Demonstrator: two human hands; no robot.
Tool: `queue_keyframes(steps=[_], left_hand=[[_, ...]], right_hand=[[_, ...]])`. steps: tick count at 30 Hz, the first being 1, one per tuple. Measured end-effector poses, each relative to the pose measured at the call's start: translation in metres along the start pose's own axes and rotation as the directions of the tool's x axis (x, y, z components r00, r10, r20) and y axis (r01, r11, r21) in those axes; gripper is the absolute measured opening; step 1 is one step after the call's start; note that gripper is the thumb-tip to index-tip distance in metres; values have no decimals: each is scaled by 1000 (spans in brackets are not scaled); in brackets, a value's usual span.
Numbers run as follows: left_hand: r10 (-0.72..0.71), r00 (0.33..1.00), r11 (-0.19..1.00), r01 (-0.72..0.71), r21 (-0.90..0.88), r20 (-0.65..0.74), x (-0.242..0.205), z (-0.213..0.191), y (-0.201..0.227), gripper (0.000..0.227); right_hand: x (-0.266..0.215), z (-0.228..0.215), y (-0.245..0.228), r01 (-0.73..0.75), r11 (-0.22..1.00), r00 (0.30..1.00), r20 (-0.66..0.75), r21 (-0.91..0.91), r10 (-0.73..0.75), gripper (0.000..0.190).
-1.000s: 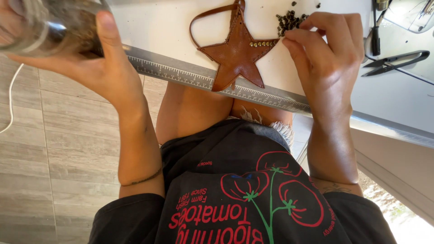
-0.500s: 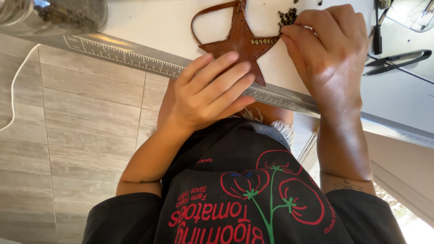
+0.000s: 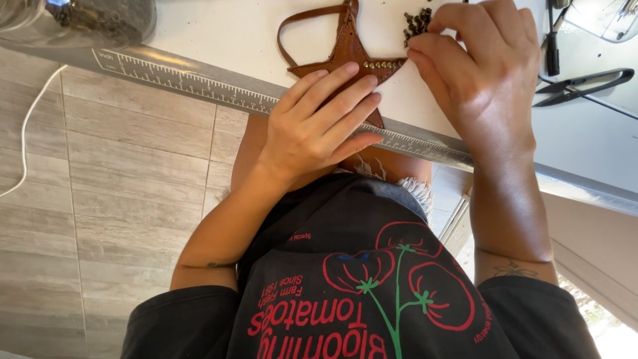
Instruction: Attaching metal studs to a star-shaped leather piece and assembling the component.
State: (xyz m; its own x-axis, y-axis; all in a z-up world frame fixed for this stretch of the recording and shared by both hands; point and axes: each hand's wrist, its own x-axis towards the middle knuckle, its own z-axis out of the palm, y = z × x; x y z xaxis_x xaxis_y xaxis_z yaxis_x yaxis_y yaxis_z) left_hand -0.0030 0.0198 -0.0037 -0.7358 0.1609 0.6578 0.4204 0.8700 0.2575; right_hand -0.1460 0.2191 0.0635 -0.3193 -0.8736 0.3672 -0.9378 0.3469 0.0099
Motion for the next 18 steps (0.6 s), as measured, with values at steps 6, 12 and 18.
queue_keyframes(steps=[6,12,18], left_hand=[[-11,1000,1000,11,-24,-22,1,1,-1,38],[-14,1000,1000,14,-12,-7,2,-1,0,37],[-9,1000,1000,9,-13,-19,2,0,0,36]], right_hand=[[7,-4,4,42,998,999,15,44,-42,25],[5,-4,5,15,999,999,37,30,-16,27],[3,-4,7,8,999,999,53,43,-10,27]])
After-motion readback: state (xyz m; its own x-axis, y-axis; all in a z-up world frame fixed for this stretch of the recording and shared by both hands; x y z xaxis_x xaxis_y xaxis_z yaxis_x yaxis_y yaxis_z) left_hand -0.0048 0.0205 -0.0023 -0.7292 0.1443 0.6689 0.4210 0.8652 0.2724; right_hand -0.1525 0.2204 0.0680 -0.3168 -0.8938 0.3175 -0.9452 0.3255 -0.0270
